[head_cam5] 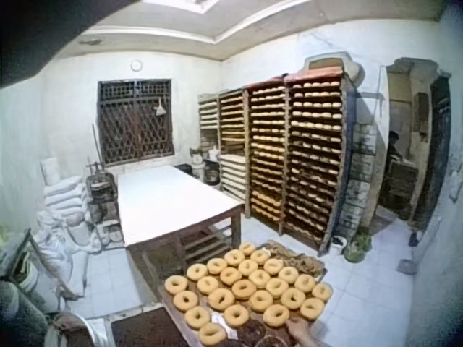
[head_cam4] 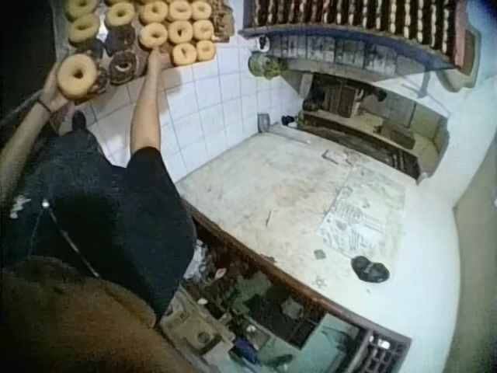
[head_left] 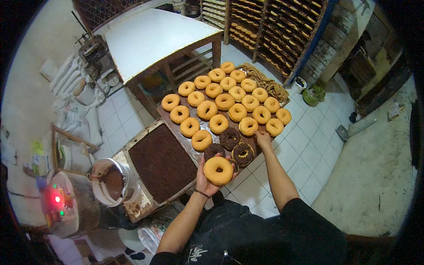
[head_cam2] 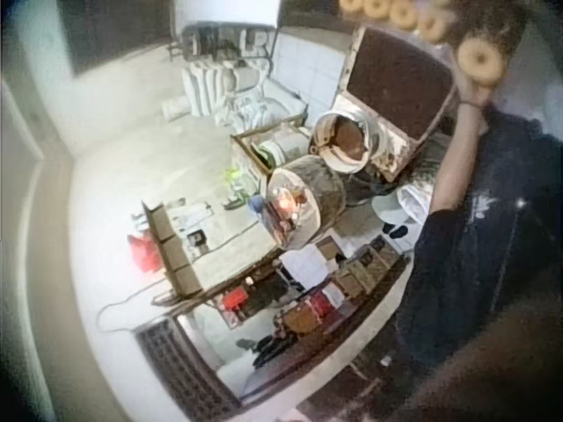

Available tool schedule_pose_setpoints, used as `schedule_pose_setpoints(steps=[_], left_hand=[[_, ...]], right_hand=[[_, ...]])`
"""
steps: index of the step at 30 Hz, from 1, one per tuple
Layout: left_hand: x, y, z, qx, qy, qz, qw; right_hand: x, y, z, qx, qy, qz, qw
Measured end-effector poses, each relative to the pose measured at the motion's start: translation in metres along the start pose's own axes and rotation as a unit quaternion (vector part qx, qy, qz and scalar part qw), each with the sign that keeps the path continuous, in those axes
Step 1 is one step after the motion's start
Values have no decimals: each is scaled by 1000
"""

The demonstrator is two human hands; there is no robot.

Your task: The person arranges fried donuts on a board, places the board into a storage rack, and then dips donuts into a chocolate glaze and sprinkles.

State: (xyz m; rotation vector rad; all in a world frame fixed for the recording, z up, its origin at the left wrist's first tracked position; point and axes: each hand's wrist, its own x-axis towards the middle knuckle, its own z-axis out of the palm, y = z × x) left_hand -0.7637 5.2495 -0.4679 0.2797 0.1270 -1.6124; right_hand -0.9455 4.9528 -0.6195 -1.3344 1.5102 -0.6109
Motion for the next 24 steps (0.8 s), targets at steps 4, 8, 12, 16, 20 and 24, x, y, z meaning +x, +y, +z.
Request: schedule_pose_setpoints(steps=[4, 8, 12, 16, 20, 24], left_hand=[[-51, 30, 3, 14, 40, 57, 997], [-102, 63, -13, 14, 155, 124, 980], [-107, 73, -10, 26, 141, 141, 980], [-162, 92, -10, 8, 99, 236, 967], [-232, 112, -10, 50, 128, 332, 933], [-294, 133, -22, 88, 159, 446, 876]], right_hand=[[28, -14, 36, -101, 134, -20, 986], [-67, -94, 72, 40, 13, -238, 970], [-246, -169, 88, -63, -154, -488, 857], [-351, -198, 130, -133, -321, -593, 726], [-410, -226, 171, -67, -380, -478, 789], [-452, -257, 222, -157, -470, -481, 723]])
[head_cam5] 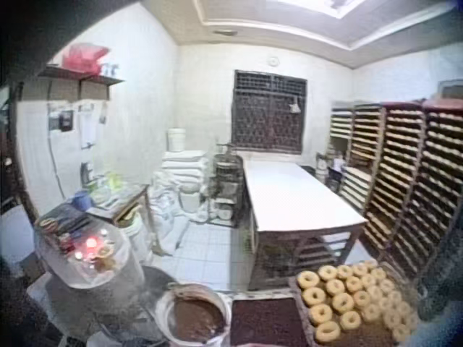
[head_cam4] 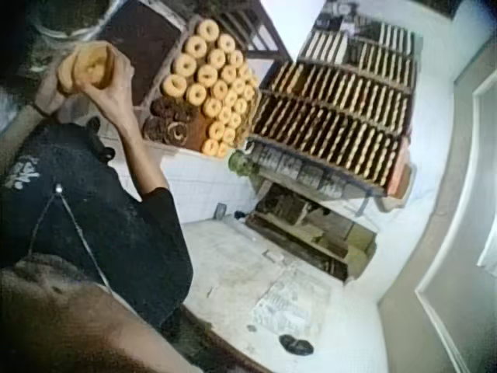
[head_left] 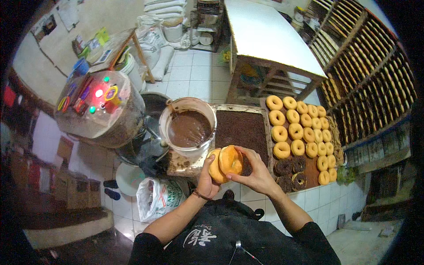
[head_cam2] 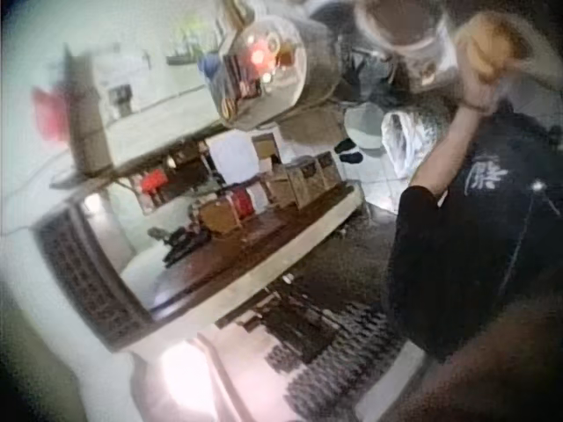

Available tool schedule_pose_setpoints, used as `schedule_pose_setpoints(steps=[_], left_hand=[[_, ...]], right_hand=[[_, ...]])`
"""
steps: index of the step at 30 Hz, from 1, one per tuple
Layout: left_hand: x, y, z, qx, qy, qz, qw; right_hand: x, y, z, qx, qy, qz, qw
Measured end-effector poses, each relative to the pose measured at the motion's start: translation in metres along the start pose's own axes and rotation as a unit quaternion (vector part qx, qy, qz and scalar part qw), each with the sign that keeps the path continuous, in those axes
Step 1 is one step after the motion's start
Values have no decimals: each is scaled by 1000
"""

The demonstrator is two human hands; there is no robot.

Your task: The person arranges fried donuts on a board, places the board into a storage rack, and then dips donuts into a chocolate glaze and sprinkles.

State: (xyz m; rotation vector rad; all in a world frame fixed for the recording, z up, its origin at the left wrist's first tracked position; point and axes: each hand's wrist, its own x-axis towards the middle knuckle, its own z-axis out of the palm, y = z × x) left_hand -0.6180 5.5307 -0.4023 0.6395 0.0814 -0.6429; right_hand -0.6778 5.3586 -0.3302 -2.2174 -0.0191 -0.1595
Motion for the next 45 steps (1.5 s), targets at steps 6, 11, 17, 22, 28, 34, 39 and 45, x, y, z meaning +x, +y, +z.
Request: schedule_pose_setpoints(steps=[6, 11, 17, 22, 28, 34, 39, 45], left_hand=[[-13, 83, -53, 20, 37, 126, 991], [-35, 159, -104, -96, 50, 141, 984], [-63, 190, -182, -91, 148, 153, 973], [-70, 195, -197, -116, 136, 149, 973], [-58, 197, -169, -160, 48, 101, 981], [-22, 142, -80, -83, -7, 35, 996], [26, 39, -8, -70, -35, -64, 995], [67, -7, 1, -82, -31, -81, 993]], right_hand=[[98, -77, 50, 135, -157, 25, 978], [200, -36, 109, -59, -116, -51, 990], [258, 37, 191, -285, -141, -5, 948], [269, 31, 191, -266, -188, 29, 945], [243, -6, 99, -276, -347, 77, 893], [145, 1, -11, -293, -247, 61, 922], [86, -26, -7, 19, -36, -25, 999], [-4, 41, -39, -96, -51, -18, 994]])
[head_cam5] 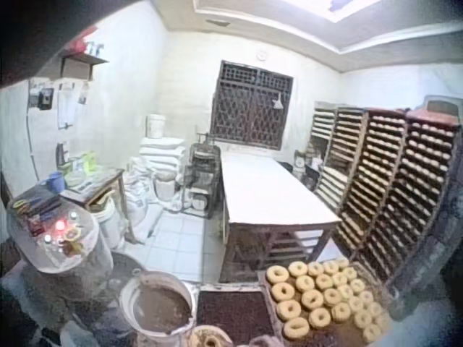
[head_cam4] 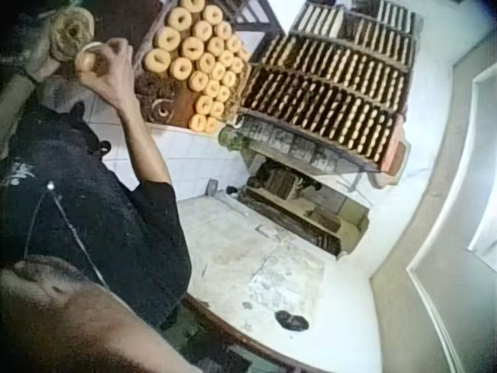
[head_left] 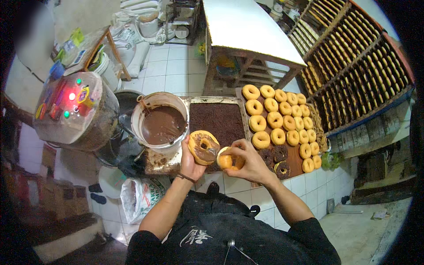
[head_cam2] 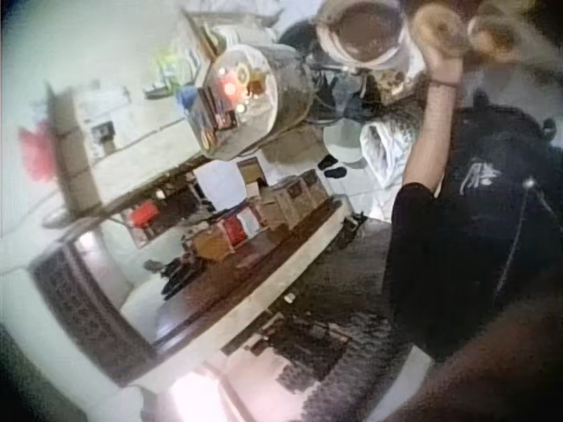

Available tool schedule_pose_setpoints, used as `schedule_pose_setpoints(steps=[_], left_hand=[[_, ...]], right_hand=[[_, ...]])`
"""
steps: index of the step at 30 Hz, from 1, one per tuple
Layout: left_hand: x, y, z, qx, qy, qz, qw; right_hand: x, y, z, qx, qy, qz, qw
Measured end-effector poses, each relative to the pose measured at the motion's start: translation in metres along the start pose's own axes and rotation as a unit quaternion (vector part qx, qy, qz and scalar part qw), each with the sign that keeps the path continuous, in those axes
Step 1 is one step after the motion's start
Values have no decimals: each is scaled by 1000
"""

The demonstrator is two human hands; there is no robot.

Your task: The person arranges fried donuts on a board, places the board into a storage rack, and then dips donuts into a chocolate glaze and sprinkles.

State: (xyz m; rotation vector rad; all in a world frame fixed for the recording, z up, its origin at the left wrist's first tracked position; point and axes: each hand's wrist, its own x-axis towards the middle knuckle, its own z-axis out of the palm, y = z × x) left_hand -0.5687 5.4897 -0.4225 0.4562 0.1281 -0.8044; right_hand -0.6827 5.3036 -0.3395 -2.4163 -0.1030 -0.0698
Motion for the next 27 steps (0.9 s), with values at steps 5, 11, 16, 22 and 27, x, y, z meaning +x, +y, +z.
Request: schedule_pose_setpoints(steps=[5, 11, 16, 22, 27], left_hand=[[-6, -61, 9, 74, 23, -101, 992], [15, -55, -11, 47, 31, -80, 995], [32, -46, -34, 219, 40, -100, 970], [28, -52, -61, 910, 36, 155, 384], [40, -38, -75, 895, -111, 128, 413]], right_hand=[[11, 21, 20, 68, 132, -7, 989], [41, 86, 44, 138, 257, 71, 954], [41, 113, 50, 60, 246, 176, 951], [-15, 141, 70, -178, 57, 182, 965], [-16, 163, 88, -169, 6, 91, 981]])
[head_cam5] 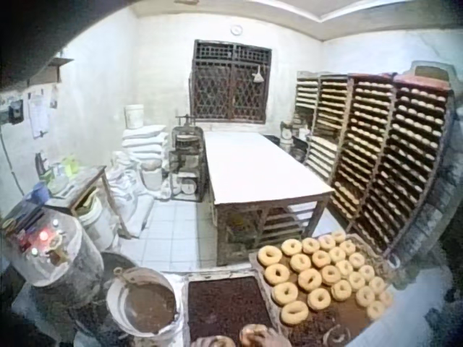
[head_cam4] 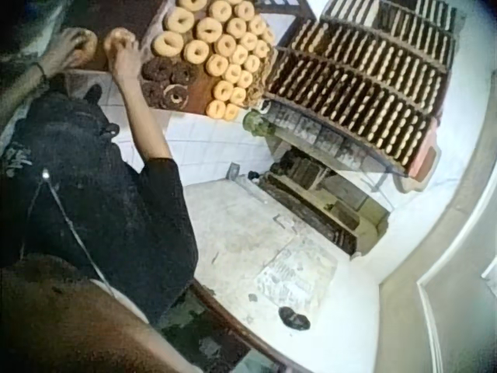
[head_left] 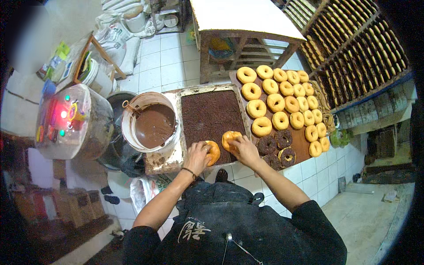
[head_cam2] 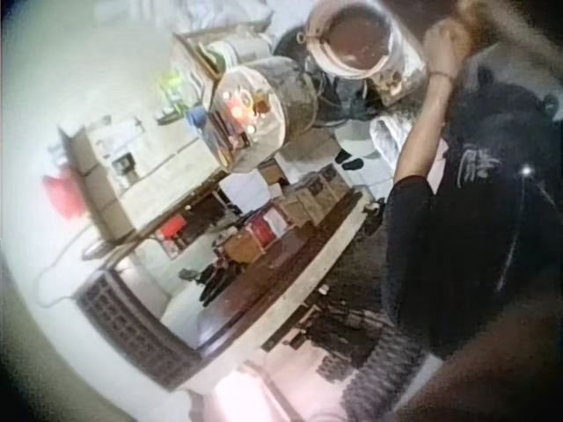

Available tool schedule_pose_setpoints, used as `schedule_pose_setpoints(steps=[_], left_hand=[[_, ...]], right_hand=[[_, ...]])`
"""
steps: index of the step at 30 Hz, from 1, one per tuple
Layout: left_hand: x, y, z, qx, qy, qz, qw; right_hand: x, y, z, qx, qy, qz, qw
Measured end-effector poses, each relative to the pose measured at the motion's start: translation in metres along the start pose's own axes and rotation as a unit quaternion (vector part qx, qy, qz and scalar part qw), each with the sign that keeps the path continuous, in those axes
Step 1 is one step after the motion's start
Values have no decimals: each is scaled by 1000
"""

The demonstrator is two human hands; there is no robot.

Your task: The person arranges fried donuts on a board, places the board into a storage rack, and then dips donuts into a chocolate glaze and sprinkles.

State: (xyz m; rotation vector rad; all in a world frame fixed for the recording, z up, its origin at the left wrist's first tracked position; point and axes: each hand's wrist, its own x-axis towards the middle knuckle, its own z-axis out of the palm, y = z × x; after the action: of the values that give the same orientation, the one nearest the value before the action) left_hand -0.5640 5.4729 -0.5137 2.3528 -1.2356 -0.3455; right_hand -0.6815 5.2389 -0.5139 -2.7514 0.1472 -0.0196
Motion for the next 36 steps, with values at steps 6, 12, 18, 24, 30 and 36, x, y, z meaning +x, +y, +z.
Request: schedule_pose_setpoints(steps=[6, 12, 18, 24, 30, 36], left_hand=[[-15, 8, 7, -2, 41, 19, 999], [6, 8, 30, -21, 53, -1, 998], [1, 13, 40, -31, 71, 2, 997], [3, 31, 31, -6, 74, -42, 996], [6, 38, 31, 34, 88, -5, 996], [14, 24, 40, -33, 72, -43, 996]], right_hand=[[-8, -2, 17, 29, -4, 8, 1000], [12, 15, -18, 247, 142, 126, 950], [-62, 81, -60, 454, 328, 265, 785], [-160, 224, -46, 609, 480, 348, 528], [-176, 316, 12, 577, 448, 452, 512], [-194, 326, 7, 439, 463, 462, 616]])
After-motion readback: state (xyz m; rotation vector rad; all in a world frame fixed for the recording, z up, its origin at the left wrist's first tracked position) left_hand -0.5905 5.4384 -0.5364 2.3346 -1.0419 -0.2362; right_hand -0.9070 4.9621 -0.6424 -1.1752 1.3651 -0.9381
